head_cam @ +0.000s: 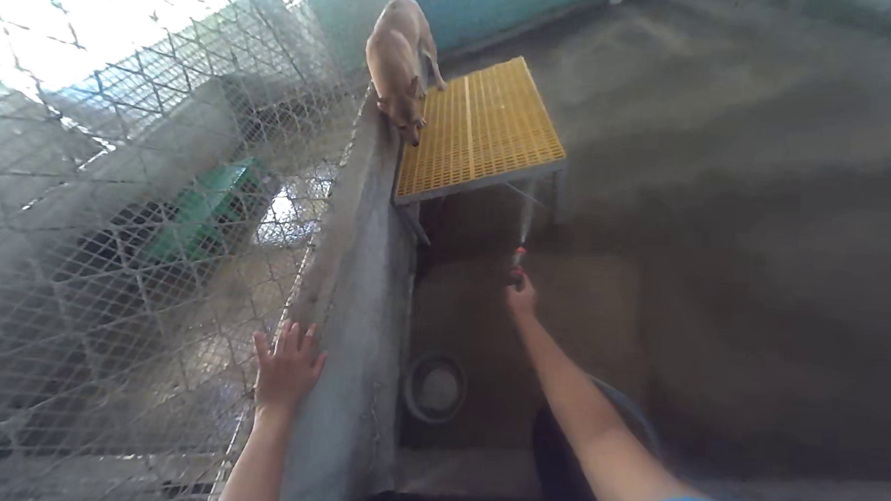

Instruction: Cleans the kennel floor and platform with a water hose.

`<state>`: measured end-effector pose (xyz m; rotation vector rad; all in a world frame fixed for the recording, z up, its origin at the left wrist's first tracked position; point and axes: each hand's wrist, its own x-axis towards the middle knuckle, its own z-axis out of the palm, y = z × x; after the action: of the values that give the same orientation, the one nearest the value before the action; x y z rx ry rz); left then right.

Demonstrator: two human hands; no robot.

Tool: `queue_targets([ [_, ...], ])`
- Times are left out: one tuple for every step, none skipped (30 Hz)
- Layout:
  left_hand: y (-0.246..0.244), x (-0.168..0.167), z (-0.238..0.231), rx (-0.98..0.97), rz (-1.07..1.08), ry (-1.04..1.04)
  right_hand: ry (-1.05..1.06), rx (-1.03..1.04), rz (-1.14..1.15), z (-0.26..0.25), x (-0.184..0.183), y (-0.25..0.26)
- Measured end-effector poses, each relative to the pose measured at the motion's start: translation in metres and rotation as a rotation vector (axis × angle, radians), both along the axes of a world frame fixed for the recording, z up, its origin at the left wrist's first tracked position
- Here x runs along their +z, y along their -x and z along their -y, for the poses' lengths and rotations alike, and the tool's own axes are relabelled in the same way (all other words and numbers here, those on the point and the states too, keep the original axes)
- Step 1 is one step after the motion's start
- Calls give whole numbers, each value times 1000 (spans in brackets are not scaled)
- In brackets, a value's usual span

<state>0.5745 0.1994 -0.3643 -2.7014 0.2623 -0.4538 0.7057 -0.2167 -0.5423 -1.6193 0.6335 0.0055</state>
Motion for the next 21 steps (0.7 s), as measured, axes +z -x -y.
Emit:
queue_targets([
  [0, 0, 0, -3, 3, -3, -8, -6, -5, 0, 0, 0],
  [0, 0, -1, -13, 12, -9, -9, -7, -11, -1, 0, 0],
  [0, -1, -1, -20, 19, -11, -9, -2, -18, -1, 1, 1],
  [0, -1, -1, -25, 28, -14, -6, 3, -22, -1, 1, 2],
  [0, 0, 0, -25, 31, -15, -2, 11, -23, 0, 2, 2],
  [0, 0, 0, -17, 25, -15, -2, 25, -21, -1, 3, 3],
  [0, 1, 1, -2, 10, -12, -7, 44, -15, -1, 3, 4],
  [0, 1, 1, 9, -3, -10, -15, 61, -2, -3, 2, 4],
  [0, 1, 1, 20, -14, -8, -23, 78, 16, -5, 1, 4],
  [0, 2, 1, 21, -16, -11, -27, 101, 28, -7, 2, 4],
  [0, 2, 2, 13, -10, -15, -24, 123, 38, -8, 2, 5],
  [0, 2, 2, 4, 0, -19, -19, 144, 48, -9, 2, 5],
  [0, 1, 2, -3, 7, -16, -14, 163, 53, -10, 3, 6],
  [0, 1, 2, -12, 19, -19, -10, 174, 61, -11, 4, 6],
  [1, 0, 1, -21, 28, -23, -10, 183, 68, -11, 4, 7],
  [1, 0, 1, -22, 29, -25, -9, 188, 71, -11, 3, 7],
  [1, 1, 1, -17, 24, -24, -11, 192, 70, -11, 4, 7],
  [1, 1, 1, -16, 24, -26, -14, 196, 71, -11, 5, 7],
  [1, 0, 0, -18, 25, -27, -18, 203, 74, -10, 6, 7],
  [1, 0, 0, -24, 26, -23, -20, 213, 79, -10, 6, 7],
  [1, 0, 0, -28, 23, -9, -19, 223, 86, -9, 5, 6],
])
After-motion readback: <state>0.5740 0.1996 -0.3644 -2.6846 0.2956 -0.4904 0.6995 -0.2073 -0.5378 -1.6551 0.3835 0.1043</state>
